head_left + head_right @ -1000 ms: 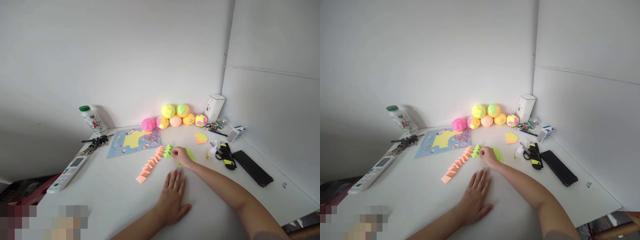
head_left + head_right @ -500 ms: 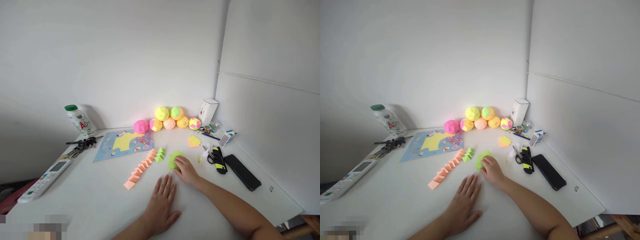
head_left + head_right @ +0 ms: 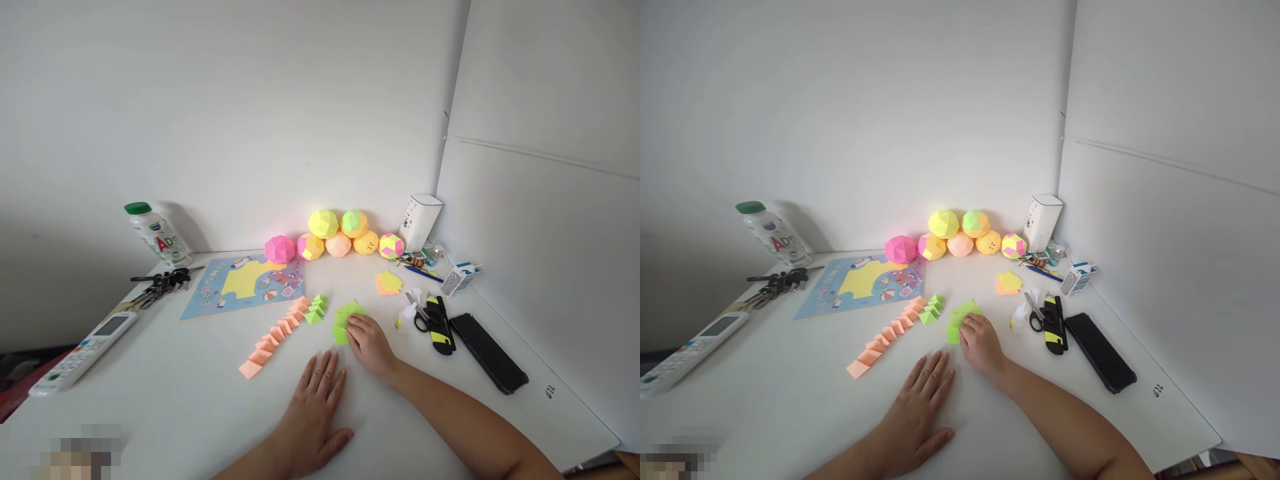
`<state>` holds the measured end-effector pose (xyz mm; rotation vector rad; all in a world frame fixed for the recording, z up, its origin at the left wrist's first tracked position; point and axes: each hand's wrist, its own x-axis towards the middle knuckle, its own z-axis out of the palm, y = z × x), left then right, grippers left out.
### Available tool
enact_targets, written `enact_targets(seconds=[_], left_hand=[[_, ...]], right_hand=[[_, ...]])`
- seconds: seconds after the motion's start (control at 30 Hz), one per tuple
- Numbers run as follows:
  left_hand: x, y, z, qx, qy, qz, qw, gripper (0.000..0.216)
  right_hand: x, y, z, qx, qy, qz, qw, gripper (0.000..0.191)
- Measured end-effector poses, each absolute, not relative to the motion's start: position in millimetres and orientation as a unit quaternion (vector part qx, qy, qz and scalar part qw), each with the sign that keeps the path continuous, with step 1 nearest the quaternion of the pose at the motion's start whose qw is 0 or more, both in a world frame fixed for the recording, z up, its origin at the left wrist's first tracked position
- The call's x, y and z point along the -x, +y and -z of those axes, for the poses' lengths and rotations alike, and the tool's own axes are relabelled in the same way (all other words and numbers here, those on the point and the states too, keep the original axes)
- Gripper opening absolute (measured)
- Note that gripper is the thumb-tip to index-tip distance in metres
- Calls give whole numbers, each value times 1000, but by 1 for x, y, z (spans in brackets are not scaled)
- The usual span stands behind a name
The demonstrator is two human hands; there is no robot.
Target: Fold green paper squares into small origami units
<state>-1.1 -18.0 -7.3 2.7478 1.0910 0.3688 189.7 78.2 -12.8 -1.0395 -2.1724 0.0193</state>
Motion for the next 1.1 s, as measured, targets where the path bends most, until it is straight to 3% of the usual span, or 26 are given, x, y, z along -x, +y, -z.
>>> enact_targets(seconds=[0.13,0.2,0.3,0.4,0.47,0.6,1.1], left_hand=[[1,-14,5,-899,360,-178,175,57],[1,-10,5,-844,385,-251,275,46],[1,-3,1,-665,459,-378,452,35],[1,3,-4,-553,420,-431,576,34],[0,6,-8,-518,438,-423,601,26],[-1,9,-10,-426,478,-437,631,30],[-2,8,-9,-369,488,-452,649,38]], right_hand=[[-187,73,-1,408,-778,-105,466,17],[-184,67,-8,426,-731,-219,485,18],[-179,56,-14,450,-649,-441,425,31],[-174,48,-15,430,-597,-564,376,34],[-172,45,-14,405,-580,-610,357,34],[-172,45,-13,365,-566,-656,341,31],[-178,53,-11,365,-575,-672,291,39]])
